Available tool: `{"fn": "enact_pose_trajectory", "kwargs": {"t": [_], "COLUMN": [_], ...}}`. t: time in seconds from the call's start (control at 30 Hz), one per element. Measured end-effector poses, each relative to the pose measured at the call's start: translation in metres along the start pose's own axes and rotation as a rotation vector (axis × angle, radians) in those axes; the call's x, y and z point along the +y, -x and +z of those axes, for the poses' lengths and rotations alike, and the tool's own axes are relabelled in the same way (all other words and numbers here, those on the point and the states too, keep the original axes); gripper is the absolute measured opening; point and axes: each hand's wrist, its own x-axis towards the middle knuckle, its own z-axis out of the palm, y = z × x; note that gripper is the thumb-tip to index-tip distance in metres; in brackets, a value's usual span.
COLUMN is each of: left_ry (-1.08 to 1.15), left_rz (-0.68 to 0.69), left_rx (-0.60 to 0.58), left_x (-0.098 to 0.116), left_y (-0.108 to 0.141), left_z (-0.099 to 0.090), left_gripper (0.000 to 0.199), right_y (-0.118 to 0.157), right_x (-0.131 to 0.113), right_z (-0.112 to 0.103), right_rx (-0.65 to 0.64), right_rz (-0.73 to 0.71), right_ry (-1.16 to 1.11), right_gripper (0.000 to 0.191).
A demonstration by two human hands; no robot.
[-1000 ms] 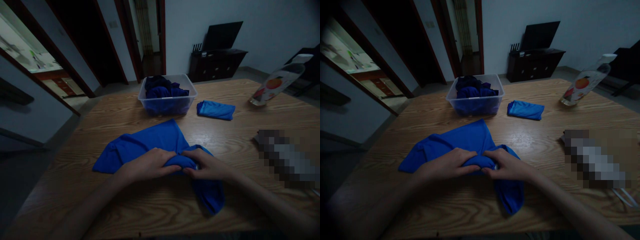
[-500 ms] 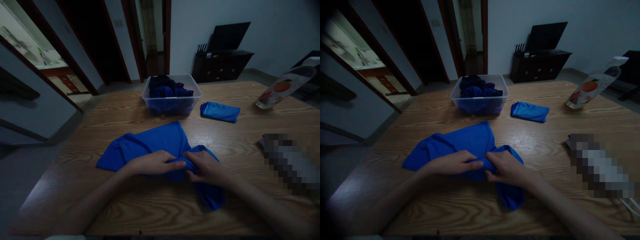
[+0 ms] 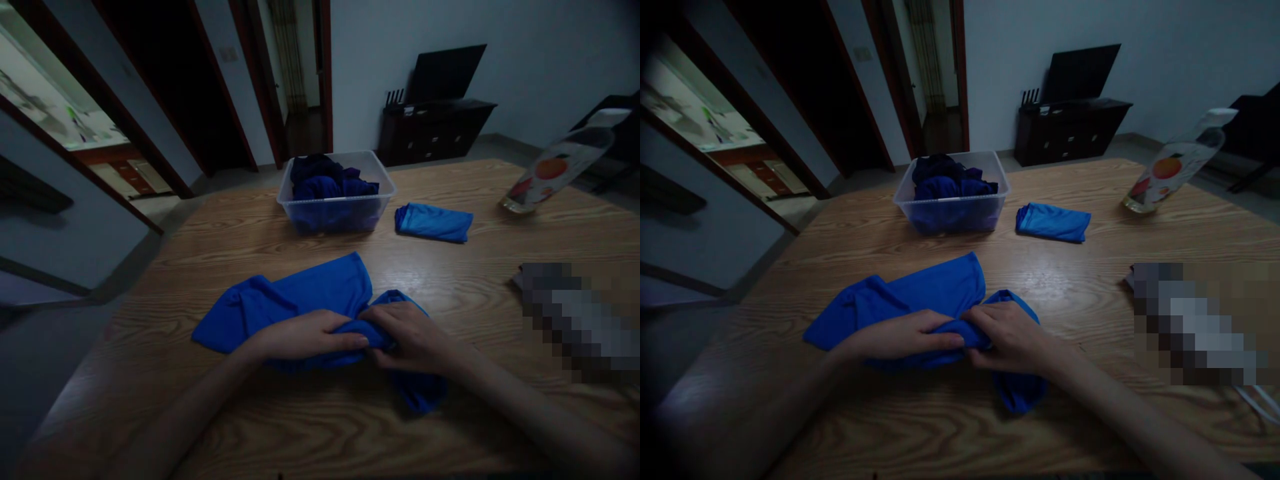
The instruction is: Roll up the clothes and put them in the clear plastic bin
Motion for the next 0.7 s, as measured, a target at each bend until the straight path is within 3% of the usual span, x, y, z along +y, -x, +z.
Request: {"fn": "enact_pose_trajectory", "kwargs": {"t": [0.1, 0.17, 0.4, 0.53, 0.7], "left_ry": [-0.125, -0.218, -0.424, -0.459, -0.395], "left_rz": [0.050, 0.085, 0.129, 0.143, 0.147], "left_rx": [0.060, 0.105, 0.177, 0.228, 0.219], "left_x": [0.008, 0.014, 0.026, 0.027, 0.030], "left_y": [0.007, 0.012, 0.023, 0.022, 0.023], "left_z": [0.001, 0.002, 0.008, 0.009, 0.005], "left_gripper": [0.043, 0.040, 0.032, 0.031, 0.035], "right_y": [-0.005, -0.007, -0.012, -0.011, -0.007], "right_x": [-0.005, -0.008, -0.016, -0.012, -0.009], "right_z": [-0.011, -0.017, -0.026, -0.025, -0.024], "right_rx": [-0.118, -0.168, -0.278, -0.274, -0.206], "right_rz": [0.111, 0.158, 0.235, 0.232, 0.230], "right_ry": [-0.181, -0.285, -0.435, -0.509, -0.406], "right_gripper": [0.028, 0.038, 0.050, 0.045, 0.028]}}
